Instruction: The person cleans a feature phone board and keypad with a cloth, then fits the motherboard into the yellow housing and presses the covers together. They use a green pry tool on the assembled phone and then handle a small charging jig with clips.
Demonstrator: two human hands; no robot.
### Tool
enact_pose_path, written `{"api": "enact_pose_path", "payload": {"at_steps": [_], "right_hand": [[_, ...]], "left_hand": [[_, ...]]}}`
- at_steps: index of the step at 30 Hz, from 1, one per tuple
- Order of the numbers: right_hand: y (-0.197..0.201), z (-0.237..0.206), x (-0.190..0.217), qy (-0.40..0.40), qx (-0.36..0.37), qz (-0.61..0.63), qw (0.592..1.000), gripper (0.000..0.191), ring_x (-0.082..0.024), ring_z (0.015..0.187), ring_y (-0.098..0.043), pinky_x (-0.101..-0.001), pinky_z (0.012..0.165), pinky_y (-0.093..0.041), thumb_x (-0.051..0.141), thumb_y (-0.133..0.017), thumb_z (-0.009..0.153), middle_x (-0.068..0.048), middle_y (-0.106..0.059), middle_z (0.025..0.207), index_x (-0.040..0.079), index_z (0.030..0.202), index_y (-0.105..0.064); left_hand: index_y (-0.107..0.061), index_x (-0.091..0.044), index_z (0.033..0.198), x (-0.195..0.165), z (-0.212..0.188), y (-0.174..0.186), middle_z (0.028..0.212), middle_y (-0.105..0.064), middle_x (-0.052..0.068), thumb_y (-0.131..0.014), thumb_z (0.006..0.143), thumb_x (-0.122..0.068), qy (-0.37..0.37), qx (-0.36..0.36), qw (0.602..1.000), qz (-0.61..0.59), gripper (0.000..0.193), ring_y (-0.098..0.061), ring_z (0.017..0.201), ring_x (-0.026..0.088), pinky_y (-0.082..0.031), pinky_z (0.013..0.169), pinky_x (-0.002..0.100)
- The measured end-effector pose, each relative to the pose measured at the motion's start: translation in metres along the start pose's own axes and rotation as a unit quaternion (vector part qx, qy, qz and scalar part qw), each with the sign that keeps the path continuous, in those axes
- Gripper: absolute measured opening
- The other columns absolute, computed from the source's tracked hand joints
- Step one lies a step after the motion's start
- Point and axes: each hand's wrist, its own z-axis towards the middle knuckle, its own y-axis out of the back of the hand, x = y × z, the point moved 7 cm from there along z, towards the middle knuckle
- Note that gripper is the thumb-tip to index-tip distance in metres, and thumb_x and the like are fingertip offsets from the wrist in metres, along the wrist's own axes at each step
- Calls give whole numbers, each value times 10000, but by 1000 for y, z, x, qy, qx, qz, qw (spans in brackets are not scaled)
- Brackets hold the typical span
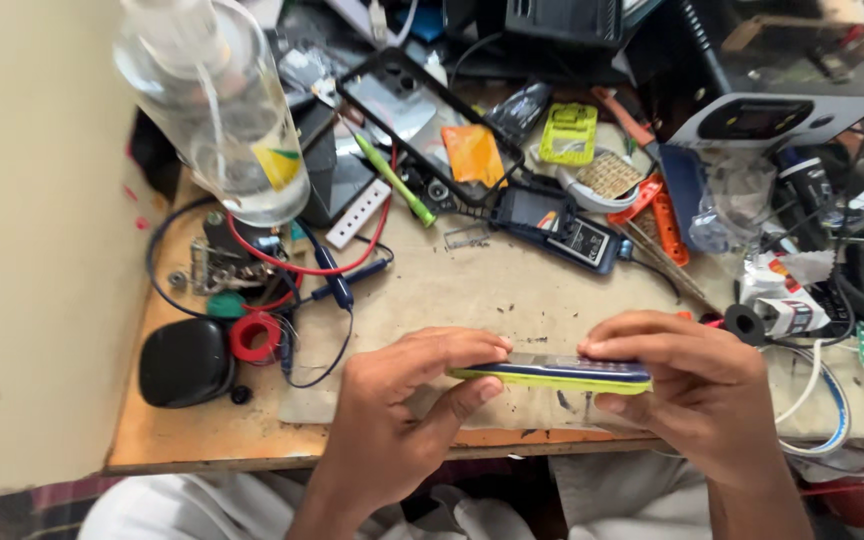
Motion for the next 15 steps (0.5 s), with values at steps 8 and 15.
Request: {"api": "enact_pose_path", "payload": {"at_steps": [8, 15], "right_hand": [[-12, 17, 56, 103, 10, -199, 975, 387, -106, 835, -716, -231, 729, -579, 33, -891, 685, -58, -736, 987, 21, 1051, -767], [-26, 20, 54, 74, 26, -173, 982, 353, -84, 756, -704, -197, 606, -509, 66, -888, 717, -63, -761, 1002, 23, 1050, -780]], "left_hand": [[-663, 3, 1262, -48, 3, -5, 1244, -715, 173, -772, 915, -113, -128, 4, 988, 90, 382, -692, 1195, 322, -535, 1039, 383], [-736, -50, 1188, -48, 2, -1, 1160, -774, 93, -788, 962, -145, -107, -27, 990, 85, 251, -751, 1084, 251, -594, 961, 344]]}}
